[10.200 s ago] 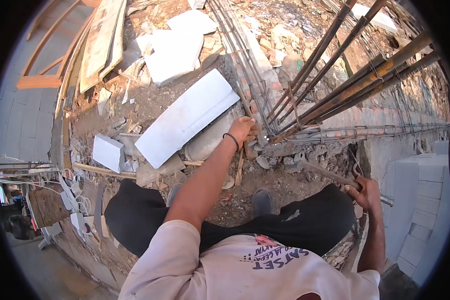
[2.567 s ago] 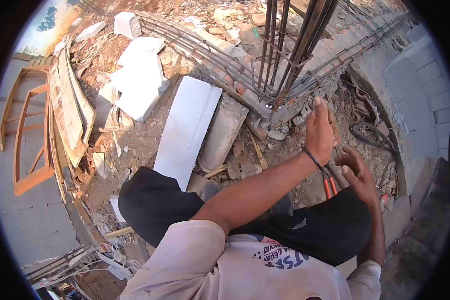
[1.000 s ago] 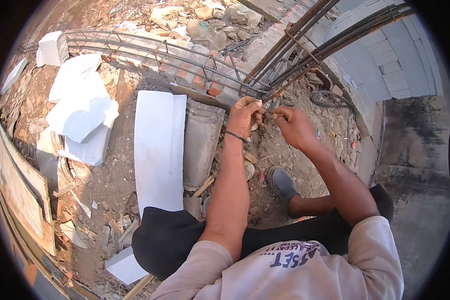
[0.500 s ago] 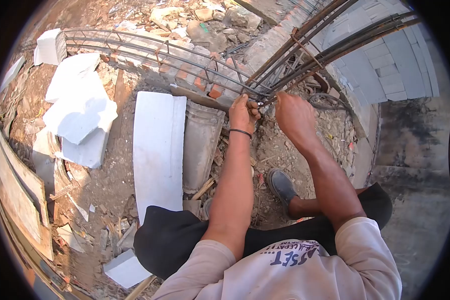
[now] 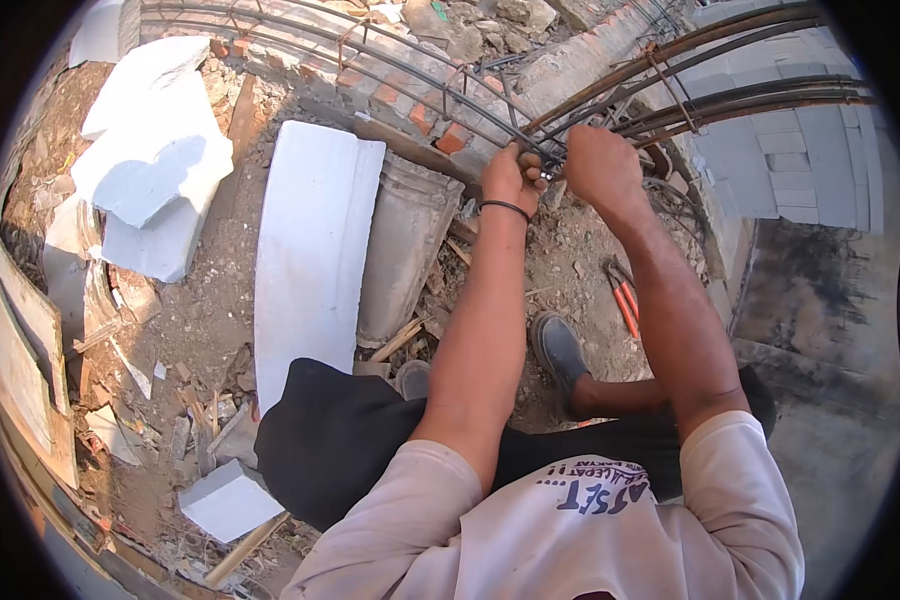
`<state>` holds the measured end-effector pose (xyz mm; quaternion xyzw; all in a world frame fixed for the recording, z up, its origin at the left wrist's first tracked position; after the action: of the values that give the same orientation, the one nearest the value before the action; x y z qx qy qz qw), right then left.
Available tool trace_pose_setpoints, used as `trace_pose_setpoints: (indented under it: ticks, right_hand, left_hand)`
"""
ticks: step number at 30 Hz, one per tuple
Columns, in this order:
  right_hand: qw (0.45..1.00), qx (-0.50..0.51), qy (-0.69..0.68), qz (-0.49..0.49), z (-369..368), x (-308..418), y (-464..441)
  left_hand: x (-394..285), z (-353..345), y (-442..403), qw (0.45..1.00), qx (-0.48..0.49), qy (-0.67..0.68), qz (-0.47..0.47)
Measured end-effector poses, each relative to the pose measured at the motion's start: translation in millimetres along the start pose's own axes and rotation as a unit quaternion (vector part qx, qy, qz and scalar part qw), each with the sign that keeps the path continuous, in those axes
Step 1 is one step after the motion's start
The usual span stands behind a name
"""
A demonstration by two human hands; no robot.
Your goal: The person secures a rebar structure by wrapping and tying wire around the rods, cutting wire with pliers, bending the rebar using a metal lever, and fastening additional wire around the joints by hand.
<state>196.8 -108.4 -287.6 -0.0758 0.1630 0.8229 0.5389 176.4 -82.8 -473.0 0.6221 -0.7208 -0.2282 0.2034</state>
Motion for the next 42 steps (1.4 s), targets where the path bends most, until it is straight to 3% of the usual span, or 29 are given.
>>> trace_pose_setpoints:
  ticks: [2,5,12,14,18,19,21,24,27,30,31,34,42]
  right_hand:
    - [1.000,0.015,0.024,-0.002,-3,1,-6]
    - [1.000,0.003,0.027,0.009,-5,0,-11]
    - [0.999,-0.009,0.042,0.005,-12,0,-9]
    - [0.999,-0.009,0.039,0.010,-10,2,-7]
    - [0.999,-0.012,0.044,0.027,-11,1,-7]
    - [0.998,-0.017,0.047,0.030,-10,3,-7]
    - [0.998,-0.008,0.056,0.030,-7,7,-7]
    - [0.998,0.005,0.056,0.027,-7,8,-4]
    - [0.999,0.002,0.027,0.027,-10,5,-7]
    - [1.000,0.005,0.006,0.027,-14,3,-6]
    - [1.000,0.006,0.006,0.027,-14,3,-6]
    - [1.000,0.000,-0.007,0.024,-21,1,-9]
    - [0.999,-0.034,-0.030,0.005,-20,4,-1]
  left_hand:
    - [1,-2,0,0.999,-0.011,0.040,0.012]
    - [1,-11,-3,0.978,0.032,0.206,0.029]
    - [3,-15,9,0.974,0.067,0.211,0.038]
    - [7,-4,17,0.996,-0.044,0.066,-0.047]
    - [19,17,-5,0.987,-0.093,0.104,-0.082]
    - [-2,42,-36,0.960,-0.122,-0.068,-0.242]
    - [-39,31,-16,0.879,-0.142,-0.238,-0.388]
    - [-68,5,11,0.899,-0.059,-0.294,-0.318]
    - [-69,-14,6,0.936,0.110,-0.267,-0.204]
    - [-65,-19,2,0.937,0.161,-0.276,-0.145]
    - [-65,-19,0,0.932,0.129,-0.296,-0.163]
    - [-64,-23,-8,0.920,0.165,-0.331,-0.133]
    - [-73,-23,-32,0.892,0.133,-0.419,-0.104]
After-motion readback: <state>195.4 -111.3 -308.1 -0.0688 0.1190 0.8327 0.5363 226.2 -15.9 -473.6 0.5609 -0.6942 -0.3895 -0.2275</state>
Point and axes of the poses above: each hand's wrist, its own y-axis away from the middle knuckle, its own z-axis out of the back of the hand, x = y × z, the point moved 7 cm from there along -y, towards the middle knuckle
